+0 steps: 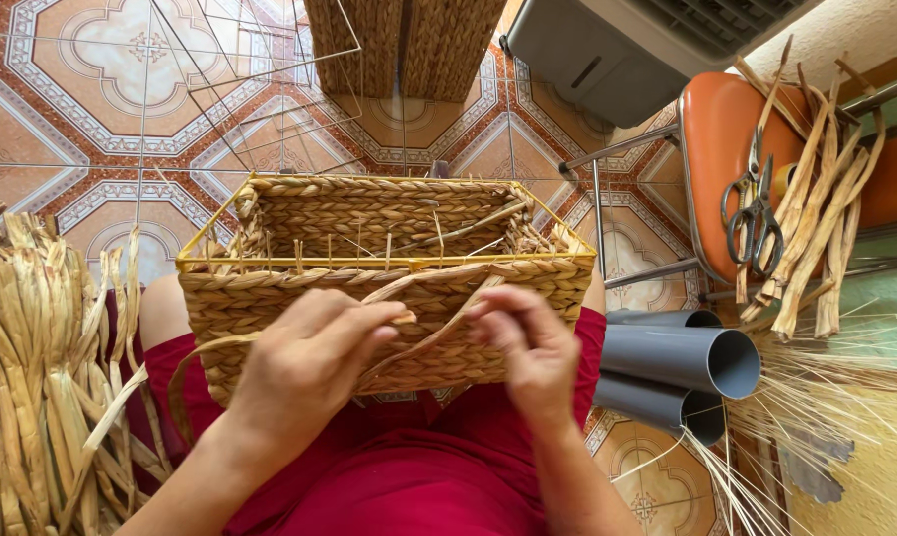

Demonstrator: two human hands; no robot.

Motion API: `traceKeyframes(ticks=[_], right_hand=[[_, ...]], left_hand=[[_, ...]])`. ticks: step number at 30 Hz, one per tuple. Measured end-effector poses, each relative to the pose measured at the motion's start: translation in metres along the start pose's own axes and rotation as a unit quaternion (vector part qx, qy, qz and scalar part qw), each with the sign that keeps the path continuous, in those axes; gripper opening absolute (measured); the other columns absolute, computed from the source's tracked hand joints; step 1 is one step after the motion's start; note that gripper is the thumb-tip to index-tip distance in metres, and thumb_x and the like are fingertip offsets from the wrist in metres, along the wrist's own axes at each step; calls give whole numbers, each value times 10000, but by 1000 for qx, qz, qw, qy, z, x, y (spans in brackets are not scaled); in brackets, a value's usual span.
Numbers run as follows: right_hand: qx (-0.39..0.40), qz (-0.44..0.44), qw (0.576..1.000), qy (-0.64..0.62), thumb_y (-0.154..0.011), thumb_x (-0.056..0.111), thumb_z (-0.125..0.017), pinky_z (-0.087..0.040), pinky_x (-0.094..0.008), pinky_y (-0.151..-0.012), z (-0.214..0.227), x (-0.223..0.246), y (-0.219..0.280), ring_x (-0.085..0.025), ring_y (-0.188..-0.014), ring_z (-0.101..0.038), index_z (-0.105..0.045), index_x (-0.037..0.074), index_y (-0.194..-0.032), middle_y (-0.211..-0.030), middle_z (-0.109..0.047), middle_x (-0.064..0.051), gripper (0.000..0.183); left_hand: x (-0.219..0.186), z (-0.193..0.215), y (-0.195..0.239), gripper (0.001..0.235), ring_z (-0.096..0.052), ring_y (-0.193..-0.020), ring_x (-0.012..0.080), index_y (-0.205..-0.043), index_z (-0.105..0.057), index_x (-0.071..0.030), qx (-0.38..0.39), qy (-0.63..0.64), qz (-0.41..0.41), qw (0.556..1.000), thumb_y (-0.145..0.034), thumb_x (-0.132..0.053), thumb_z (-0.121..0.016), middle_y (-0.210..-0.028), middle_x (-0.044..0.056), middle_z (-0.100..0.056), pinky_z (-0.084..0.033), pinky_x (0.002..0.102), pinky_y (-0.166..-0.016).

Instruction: The person weaves a rectangular basket using dried palm leaves, threading strands through the existing weave and trimming excess with scissors. The person repeatedly picks up new strands, weaves them into the basket sides, and cuts off the ends to maintain a neat edge.

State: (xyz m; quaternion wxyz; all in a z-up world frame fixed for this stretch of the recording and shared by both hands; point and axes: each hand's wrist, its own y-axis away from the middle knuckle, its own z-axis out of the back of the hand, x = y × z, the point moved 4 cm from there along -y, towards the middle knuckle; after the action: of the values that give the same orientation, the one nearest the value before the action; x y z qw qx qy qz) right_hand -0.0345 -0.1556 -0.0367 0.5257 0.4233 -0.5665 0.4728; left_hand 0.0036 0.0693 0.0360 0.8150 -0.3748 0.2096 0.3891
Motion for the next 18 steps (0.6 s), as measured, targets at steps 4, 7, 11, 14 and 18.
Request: traceKeyframes(ticks=[4,7,11,14,18], right_hand=[[-66,49,991,108,-1015,8,-619,-559,-213,-729,30,5,-25,-68,-798,-655,-689,22,-1238,-997,-725,-36,234],[-17,107,970,216,-964,1,-709,-511,-210,-714,19,5,-36,-68,-793,-599,-698,7,-1209,-959,-660,-36,245],[-58,140,959,240,-945,-4,-732,-529,-241,-736,10,3,-41,-109,-809,-620,-661,19,-1023,-944,-644,-40,109],[-67,182,939,285,-962,-4,-719,-520,-287,-793,13,2,-33,-181,-876,-620,-634,13,-1004,-972,-615,-72,96],[-63,186,938,285,-962,27,-741,-518,-305,-794,20,-6,-25,-207,-869,-625,-621,21,-995,-964,-624,-75,124]], left_hand=[[-20,17,-1,218,-705,-856,205,-1147,-699,-75,-48,77,-12,996,-934,-71,-743,-974,70,-680,-576,318,-720],[-38,-10,-10,172,-691,-814,216,-1096,-710,-86,-30,132,-29,990,-931,-89,-760,-962,79,-655,-570,331,-697],[-16,-61,-38,131,-681,-855,259,-1038,-703,-83,-38,110,3,993,-919,-91,-755,-938,71,-644,-558,388,-742],[2,-83,-40,95,-678,-853,265,-992,-697,-99,-57,65,38,996,-917,-112,-752,-924,61,-637,-553,399,-735],[10,-94,-40,79,-669,-805,267,-941,-715,-122,-25,16,87,996,-893,-162,-764,-875,56,-620,-536,403,-673]])
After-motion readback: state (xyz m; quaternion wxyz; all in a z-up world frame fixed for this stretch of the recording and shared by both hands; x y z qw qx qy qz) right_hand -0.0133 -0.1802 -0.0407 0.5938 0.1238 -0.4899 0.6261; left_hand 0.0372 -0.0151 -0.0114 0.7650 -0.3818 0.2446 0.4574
